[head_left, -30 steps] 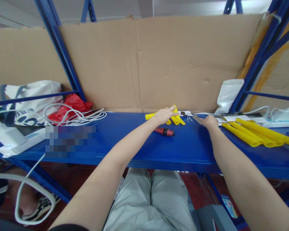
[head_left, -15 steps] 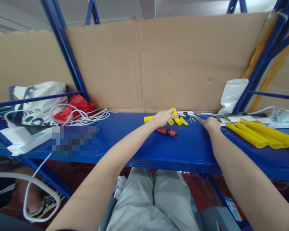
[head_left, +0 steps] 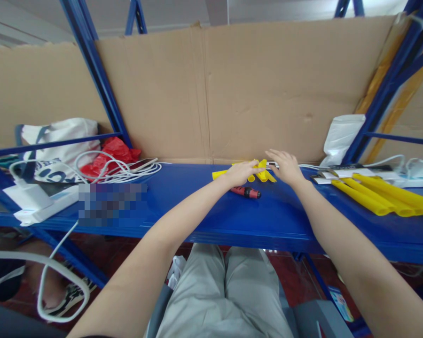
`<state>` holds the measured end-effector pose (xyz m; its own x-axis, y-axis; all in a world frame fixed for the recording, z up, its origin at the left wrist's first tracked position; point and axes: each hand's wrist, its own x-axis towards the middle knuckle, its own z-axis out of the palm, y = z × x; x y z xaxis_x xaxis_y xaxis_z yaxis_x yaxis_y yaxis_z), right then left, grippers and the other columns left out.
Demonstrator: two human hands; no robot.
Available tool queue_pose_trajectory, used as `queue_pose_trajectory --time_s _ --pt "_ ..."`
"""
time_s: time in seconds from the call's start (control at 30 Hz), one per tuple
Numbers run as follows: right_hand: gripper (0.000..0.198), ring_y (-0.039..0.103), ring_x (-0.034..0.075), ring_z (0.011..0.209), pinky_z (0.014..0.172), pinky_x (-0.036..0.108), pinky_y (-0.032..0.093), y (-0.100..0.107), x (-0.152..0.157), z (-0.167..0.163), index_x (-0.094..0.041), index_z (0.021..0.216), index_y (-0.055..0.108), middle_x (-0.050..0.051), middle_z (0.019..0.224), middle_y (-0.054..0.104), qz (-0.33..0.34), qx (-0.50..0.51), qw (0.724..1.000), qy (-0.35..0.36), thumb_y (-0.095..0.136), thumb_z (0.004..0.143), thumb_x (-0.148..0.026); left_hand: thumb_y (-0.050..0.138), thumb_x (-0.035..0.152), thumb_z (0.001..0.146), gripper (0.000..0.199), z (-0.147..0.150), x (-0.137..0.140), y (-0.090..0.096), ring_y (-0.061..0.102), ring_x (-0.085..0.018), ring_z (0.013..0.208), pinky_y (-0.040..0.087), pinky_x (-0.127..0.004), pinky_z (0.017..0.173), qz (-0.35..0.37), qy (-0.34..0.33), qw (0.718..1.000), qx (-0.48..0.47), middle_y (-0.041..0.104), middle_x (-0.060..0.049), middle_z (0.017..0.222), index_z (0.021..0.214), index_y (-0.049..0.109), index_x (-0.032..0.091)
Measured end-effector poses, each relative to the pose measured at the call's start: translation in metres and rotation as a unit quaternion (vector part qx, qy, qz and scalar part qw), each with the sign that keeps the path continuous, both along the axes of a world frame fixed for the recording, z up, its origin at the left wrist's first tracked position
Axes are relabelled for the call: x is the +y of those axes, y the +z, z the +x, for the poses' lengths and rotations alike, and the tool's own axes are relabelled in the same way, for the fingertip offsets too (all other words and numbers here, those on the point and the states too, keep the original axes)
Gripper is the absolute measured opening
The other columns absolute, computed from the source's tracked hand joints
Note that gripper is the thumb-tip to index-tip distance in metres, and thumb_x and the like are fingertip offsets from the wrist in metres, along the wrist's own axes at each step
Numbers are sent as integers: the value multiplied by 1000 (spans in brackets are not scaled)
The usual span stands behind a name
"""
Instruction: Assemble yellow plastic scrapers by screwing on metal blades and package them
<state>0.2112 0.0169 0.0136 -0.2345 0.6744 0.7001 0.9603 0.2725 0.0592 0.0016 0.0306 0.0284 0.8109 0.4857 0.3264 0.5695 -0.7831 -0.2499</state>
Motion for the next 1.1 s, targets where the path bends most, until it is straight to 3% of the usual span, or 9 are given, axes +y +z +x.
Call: queue_pose_trajectory --time_s 0.13,0.23,0.37,0.47,0.57,0.83,1.1 --pt "40 51 24 119 99 44 35 -3 9 -7 -18 118 64 10 124 63 -14 -49 996 73 40 86 -13 37 0 84 61 2 2 -3 42 -15 131 34 -29 107 -15 -16 1000 -19 42 -3 147 139 43 25" --pt "36 59 22 108 93 39 42 -5 17 -3 -16 108 68 12 111 68 -12 3 996 85 39 86 -12 37 -1 83 63 0 0 -3 40 -15 133 33 -29 108 -23 2 999 -47 42 -5 147 142 39 21" --pt "24 64 24 89 79 34 48 -10 25 4 -11 96 68 15 97 69 -69 150 986 -27 49 86 -22 38 0 82 61 -11 -6 -2 41 -18 133 33 -32 109 -35 50 993 -105 43 -9 146 141 41 16" --pt "33 65 22 79 71 30 48 -15 28 5 -9 112 60 11 87 69 -152 250 950 -107 58 82 -22 37 -2 81 60 -24 -7 -5 41 -18 133 33 -32 110 -41 74 985 -148 44 -10 145 138 45 14" --pt "41 66 22 81 71 30 49 -19 27 0 -10 119 54 9 85 69 -200 287 925 -146 61 79 -19 39 -2 80 59 -36 -5 -11 45 -18 130 35 -33 109 -45 94 977 -188 47 -9 143 136 47 15" --pt "36 61 27 110 89 32 46 -18 21 -15 -6 120 57 20 114 65 -225 177 936 -206 52 87 -20 42 -3 80 57 -39 -10 -18 46 -19 129 35 -31 109 -80 100 969 -210 49 -9 141 133 52 13" --pt "40 59 30 113 90 34 46 -20 17 -16 -4 113 64 23 116 64 -258 74 944 -190 44 90 -31 45 0 81 53 -37 -15 -17 48 -18 128 33 -30 110 -84 94 972 -197 50 -7 140 131 55 16"
